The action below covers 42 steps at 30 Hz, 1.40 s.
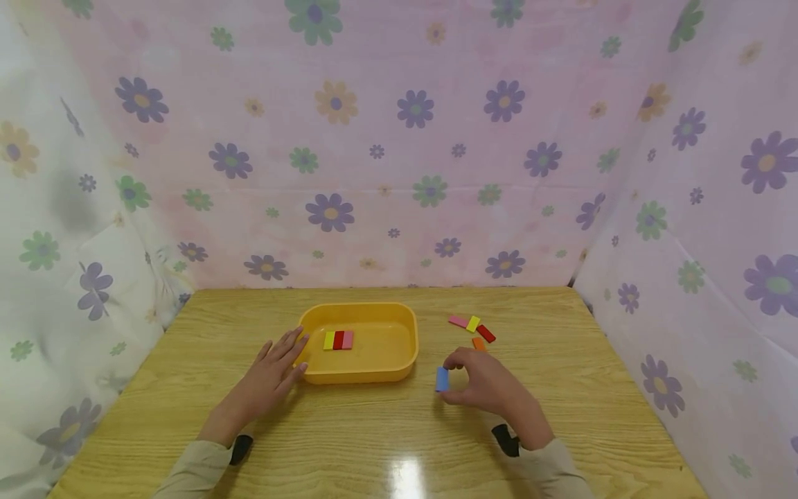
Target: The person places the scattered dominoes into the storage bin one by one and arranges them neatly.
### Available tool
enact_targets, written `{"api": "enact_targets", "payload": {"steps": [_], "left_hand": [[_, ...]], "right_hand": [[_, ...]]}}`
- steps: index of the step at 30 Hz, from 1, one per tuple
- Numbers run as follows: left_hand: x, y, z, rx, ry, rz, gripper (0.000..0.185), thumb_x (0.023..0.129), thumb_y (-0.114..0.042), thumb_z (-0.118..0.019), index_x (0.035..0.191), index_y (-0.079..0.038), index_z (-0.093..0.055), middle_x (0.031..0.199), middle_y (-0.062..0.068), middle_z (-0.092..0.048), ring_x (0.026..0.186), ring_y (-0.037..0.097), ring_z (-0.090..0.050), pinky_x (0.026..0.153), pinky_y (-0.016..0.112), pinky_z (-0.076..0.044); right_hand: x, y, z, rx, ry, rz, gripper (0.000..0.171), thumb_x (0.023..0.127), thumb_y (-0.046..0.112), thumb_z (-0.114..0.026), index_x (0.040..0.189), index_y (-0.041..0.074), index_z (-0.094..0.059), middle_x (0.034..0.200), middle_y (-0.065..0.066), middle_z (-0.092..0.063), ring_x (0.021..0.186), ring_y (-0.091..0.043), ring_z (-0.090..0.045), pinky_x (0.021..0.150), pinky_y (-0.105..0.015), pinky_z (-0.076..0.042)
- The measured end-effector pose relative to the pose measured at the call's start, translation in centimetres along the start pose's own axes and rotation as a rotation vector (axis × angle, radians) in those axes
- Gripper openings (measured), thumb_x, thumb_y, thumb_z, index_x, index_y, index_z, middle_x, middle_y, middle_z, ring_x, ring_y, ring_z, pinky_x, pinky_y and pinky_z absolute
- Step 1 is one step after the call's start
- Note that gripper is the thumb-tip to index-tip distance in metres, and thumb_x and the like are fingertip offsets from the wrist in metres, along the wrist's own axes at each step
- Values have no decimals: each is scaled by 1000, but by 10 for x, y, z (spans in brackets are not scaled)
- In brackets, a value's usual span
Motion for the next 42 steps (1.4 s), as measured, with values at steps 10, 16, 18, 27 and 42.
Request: {"api": "enact_targets", "payload": {"steps": [10,16,18,27,42], "left_hand": [[0,-1,0,6,-3,-8,62,109,-34,-48,159,-4,-32,168,14,-24,153,38,-25,121,67,-15],[1,0,1,11,-8,-8,62,108,-33,-50,159,-4,-32,168,15,-25,153,39,-26,120,67,-15],[1,1,1,12,-7,-9,62,108,-32,-51,159,-4,-32,168,15,-25,153,39,-26,120,68,-15],[1,2,-2,16,-4,-10,62,108,-34,-50,159,-4,-32,168,14,-24,154,37,-25,120,67,-15],[0,2,-2,5,-12,-16,62,108,-36,-49,159,-5,-32,168,14,-25,154,37,-25,120,67,-16]], "right_hand": [[11,33,6,-71,-41,62,39,85,41,-83,113,17,-71,110,8,-68,100,-15,-63,88,-41,-57],[25,49,6,-80,-60,109,40,84,42,-84,114,18,-71,108,8,-67,98,-10,-61,86,-38,-57],[29,54,5,-84,-62,123,40,84,40,-84,114,18,-71,108,7,-67,97,-10,-61,86,-37,-57],[45,73,2,-96,-49,148,40,81,33,-87,113,16,-70,109,4,-68,99,-18,-62,87,-36,-56],[71,87,-5,-77,-4,143,40,83,37,-85,115,16,-71,109,5,-68,98,-15,-60,88,-37,-54]]}}
Point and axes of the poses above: each hand's wrist, its own x-axis towards the middle knuckle, its own z-axis out of the back of the hand, y = z × x, the point moved 8 cm from there along x, towards the middle knuckle
